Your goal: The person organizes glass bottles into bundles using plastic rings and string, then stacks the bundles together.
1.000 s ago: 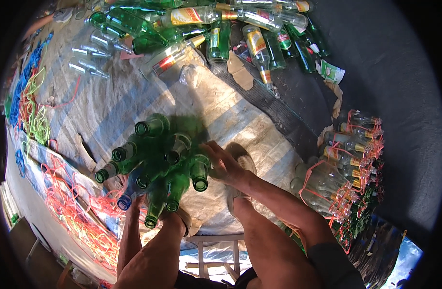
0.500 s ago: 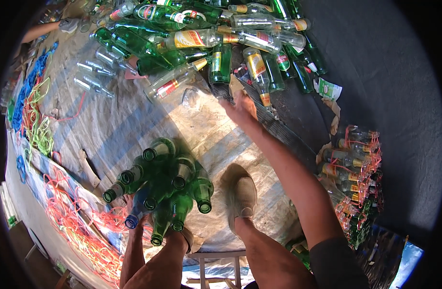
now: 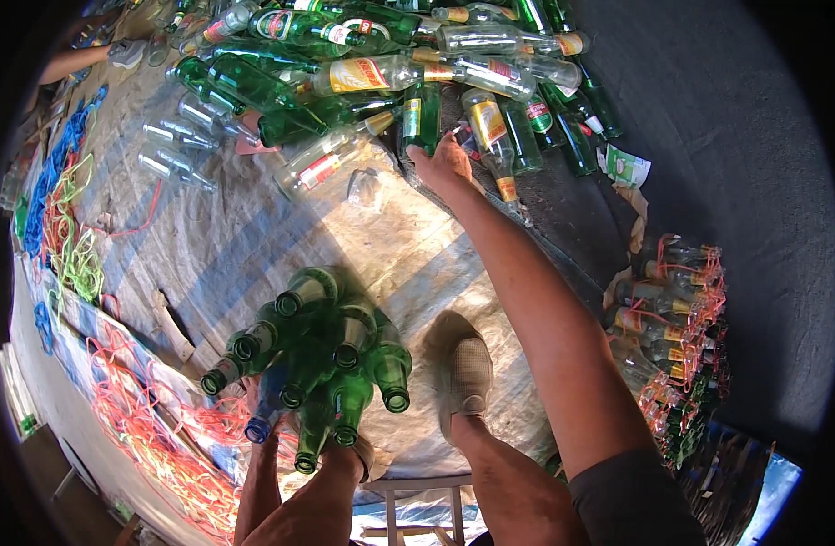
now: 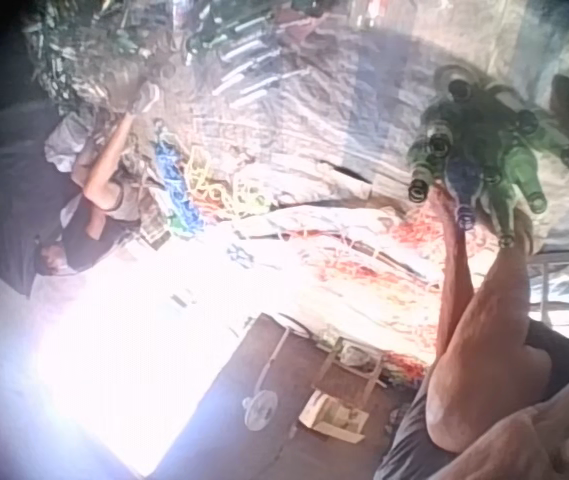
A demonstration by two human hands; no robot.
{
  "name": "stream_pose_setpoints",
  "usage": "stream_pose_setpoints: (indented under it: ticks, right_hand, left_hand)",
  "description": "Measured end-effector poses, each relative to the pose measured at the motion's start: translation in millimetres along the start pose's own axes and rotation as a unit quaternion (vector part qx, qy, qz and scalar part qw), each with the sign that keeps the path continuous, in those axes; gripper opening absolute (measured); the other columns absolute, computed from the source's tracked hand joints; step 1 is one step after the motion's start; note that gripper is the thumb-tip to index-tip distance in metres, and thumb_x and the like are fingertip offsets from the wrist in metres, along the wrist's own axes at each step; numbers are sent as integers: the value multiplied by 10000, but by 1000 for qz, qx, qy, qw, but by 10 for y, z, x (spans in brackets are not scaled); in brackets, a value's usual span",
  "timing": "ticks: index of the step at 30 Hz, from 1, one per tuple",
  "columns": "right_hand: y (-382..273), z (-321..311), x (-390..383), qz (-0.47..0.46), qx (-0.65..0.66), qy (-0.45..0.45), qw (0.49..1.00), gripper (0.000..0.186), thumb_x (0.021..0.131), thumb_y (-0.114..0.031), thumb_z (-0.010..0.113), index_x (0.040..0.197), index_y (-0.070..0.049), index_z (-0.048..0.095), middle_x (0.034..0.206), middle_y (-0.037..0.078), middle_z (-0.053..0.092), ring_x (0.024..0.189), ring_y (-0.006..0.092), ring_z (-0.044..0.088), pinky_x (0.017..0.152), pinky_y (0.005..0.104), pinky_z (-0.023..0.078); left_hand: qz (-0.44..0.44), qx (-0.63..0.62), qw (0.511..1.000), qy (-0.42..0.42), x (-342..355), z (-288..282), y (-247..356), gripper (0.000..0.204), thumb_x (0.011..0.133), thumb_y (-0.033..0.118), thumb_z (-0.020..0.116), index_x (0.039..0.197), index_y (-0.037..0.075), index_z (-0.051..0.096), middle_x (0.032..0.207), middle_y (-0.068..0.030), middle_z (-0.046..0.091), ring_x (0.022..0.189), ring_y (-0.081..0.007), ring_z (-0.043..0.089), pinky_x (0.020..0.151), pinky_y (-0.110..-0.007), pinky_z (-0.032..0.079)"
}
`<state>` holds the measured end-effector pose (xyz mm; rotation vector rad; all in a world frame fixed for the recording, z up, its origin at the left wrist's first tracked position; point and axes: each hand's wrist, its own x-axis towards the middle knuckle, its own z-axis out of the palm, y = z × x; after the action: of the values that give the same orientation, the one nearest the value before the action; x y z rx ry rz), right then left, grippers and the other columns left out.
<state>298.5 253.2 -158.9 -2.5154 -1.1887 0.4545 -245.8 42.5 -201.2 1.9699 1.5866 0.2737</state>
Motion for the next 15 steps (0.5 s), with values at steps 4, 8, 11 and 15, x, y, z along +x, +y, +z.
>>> stream_pose_setpoints:
  ticks: [4,8,11,15]
  right_hand:
    - [-89,10,-6,23,22,-28,999,981,795,-666,689,1363,113,504,1257,311,648,1142,399,668,927,465,550]
    - [-16,-15,91,59,60,-52,995,954,754,-674,716,1294,99,571,1201,290,679,1094,375,692,897,460,564]
    - [-85,-48,78,83,63,-82,991,903,735,-655,727,1237,86,614,1151,272,699,1051,357,707,874,453,570]
    - [-107,-46,21,99,66,-34,992,804,725,-614,729,1148,68,673,1081,254,721,999,344,721,839,447,572]
  left_hand:
    - [1,2,1000,2,-15,-43,-24,469,899,397,697,1139,30,529,1028,-217,572,965,-426,569,784,-479,461]
    - [10,-10,1000,7,5,-22,21,467,901,396,695,1135,29,527,1020,-216,574,957,-425,573,777,-477,462]
    - [11,-15,1000,19,-16,-15,5,461,901,395,694,1128,28,530,993,-216,578,938,-422,574,764,-474,460]
    - [21,25,999,13,-2,64,-128,475,897,399,697,1137,23,536,998,-226,571,944,-423,564,776,-466,461]
